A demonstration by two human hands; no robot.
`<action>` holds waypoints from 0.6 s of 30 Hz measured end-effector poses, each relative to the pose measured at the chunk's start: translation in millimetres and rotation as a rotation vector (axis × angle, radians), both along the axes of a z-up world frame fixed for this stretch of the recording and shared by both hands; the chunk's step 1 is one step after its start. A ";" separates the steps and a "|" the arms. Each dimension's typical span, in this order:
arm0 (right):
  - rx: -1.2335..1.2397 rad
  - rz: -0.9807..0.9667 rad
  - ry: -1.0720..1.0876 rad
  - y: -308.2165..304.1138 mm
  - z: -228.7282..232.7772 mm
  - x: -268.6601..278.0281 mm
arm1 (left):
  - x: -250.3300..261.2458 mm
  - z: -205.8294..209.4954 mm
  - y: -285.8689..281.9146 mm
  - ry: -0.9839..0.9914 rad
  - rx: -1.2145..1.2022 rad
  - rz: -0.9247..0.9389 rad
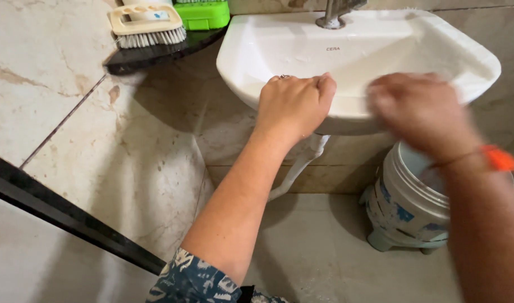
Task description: The person scrubs the exterior and interior of a white bathroom sink using a green sponge. They wipe the sides, rim, and basin, then rinse the sponge under the faucet and continue scrubbing the sink surface.
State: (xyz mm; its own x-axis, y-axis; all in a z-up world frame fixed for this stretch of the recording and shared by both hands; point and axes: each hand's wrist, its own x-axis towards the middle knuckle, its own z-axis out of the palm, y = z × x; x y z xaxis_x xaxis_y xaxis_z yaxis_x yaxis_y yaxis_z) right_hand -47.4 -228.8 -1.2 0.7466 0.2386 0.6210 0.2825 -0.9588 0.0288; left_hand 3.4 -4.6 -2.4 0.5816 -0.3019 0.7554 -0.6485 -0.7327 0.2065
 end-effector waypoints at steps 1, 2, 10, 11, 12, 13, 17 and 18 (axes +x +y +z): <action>0.015 -0.138 0.067 -27.0 4.2 -1.2 | -1.6 0.1 0.3 0.009 0.004 0.000; 0.030 -0.277 0.132 -48.5 5.7 -1.5 | -2.8 -0.2 0.7 0.019 0.009 0.001; -0.036 -0.175 -0.016 -39.3 -1.2 -1.4 | -1.9 -1.6 0.2 -0.018 0.014 0.009; -0.080 -0.175 -0.016 -22.9 -1.0 -0.7 | -1.2 -1.7 -1.5 -0.029 0.009 0.009; -0.146 -0.142 -0.052 -2.4 -2.9 0.8 | 0.1 -1.3 -2.8 -0.042 -0.001 0.024; -0.215 -0.107 -0.083 20.9 -6.3 2.2 | 0.6 -2.2 -3.3 -0.050 -0.014 0.039; -0.120 -0.051 -0.127 70.5 -3.1 -1.7 | 0.9 -2.2 0.2 0.010 -0.022 -0.003; -0.116 -0.041 -0.132 69.4 -2.4 -2.9 | 1.0 -1.5 1.2 -0.012 -0.018 0.000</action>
State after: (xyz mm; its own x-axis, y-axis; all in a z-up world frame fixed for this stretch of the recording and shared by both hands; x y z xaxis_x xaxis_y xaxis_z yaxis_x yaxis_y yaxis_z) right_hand -50.3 -159.4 -3.5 0.6708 0.2853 0.6845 0.2297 -0.9576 0.1741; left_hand 4.4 -3.4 -3.9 0.5726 -0.2881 0.7675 -0.6509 -0.7290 0.2119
